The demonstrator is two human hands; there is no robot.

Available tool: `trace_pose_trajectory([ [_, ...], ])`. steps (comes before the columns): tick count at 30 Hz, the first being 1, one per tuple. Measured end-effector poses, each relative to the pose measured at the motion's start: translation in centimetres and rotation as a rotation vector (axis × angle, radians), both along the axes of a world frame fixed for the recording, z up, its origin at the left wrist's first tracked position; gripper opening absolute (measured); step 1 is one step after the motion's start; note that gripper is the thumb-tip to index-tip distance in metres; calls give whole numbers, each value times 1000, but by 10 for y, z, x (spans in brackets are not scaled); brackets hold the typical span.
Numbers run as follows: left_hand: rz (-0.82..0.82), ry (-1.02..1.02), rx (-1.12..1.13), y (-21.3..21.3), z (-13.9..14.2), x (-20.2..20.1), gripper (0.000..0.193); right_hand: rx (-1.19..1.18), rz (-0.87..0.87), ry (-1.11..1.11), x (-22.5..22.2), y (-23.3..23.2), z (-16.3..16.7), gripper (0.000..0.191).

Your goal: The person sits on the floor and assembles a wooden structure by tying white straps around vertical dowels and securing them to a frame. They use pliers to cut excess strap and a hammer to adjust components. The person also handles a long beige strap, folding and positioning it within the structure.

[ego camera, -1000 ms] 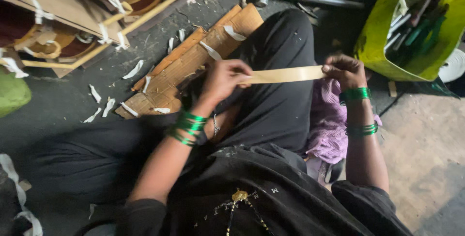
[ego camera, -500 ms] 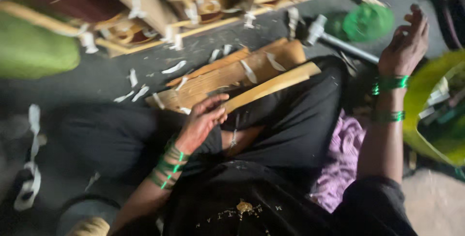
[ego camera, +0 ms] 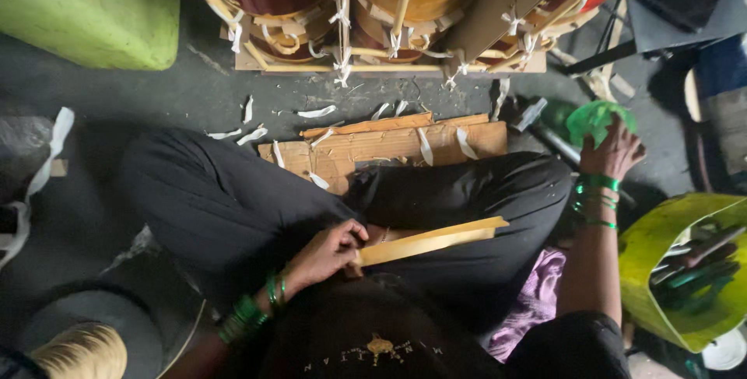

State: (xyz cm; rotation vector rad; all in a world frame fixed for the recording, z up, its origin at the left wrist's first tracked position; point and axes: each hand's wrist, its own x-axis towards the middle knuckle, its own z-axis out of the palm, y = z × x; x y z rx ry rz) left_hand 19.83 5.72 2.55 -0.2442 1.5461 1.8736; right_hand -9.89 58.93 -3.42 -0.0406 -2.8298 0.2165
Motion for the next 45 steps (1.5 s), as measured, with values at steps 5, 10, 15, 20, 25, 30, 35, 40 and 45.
trace_pose_trajectory([
  [5,5,116,-249,-5,14,-2,23,3,64,-23,-2,-17,19,51],
  [10,-20,350,-263,-12,26,3,23,45,141,61,-1,-19,13,49],
  [15,-2,144,-53,-25,38,-2,23,107,207,94,6,-29,32,51],
  [20,13,185,12,-30,57,-27,24,-269,260,81,51,-108,131,53],
  [25,170,78,355,-18,90,-63,29,-136,940,-110,154,-233,227,88],
  [30,165,25,440,-20,124,-89,33,117,864,-42,199,-311,260,62],
  [35,70,57,39,-62,138,-107,35,-10,794,-2,195,-318,249,32],
  [40,235,873,-114,-67,127,-106,28,-1061,158,-796,191,-322,218,18],
  [45,436,482,392,-1,107,-93,32,-1268,410,-706,195,-346,190,23],
])
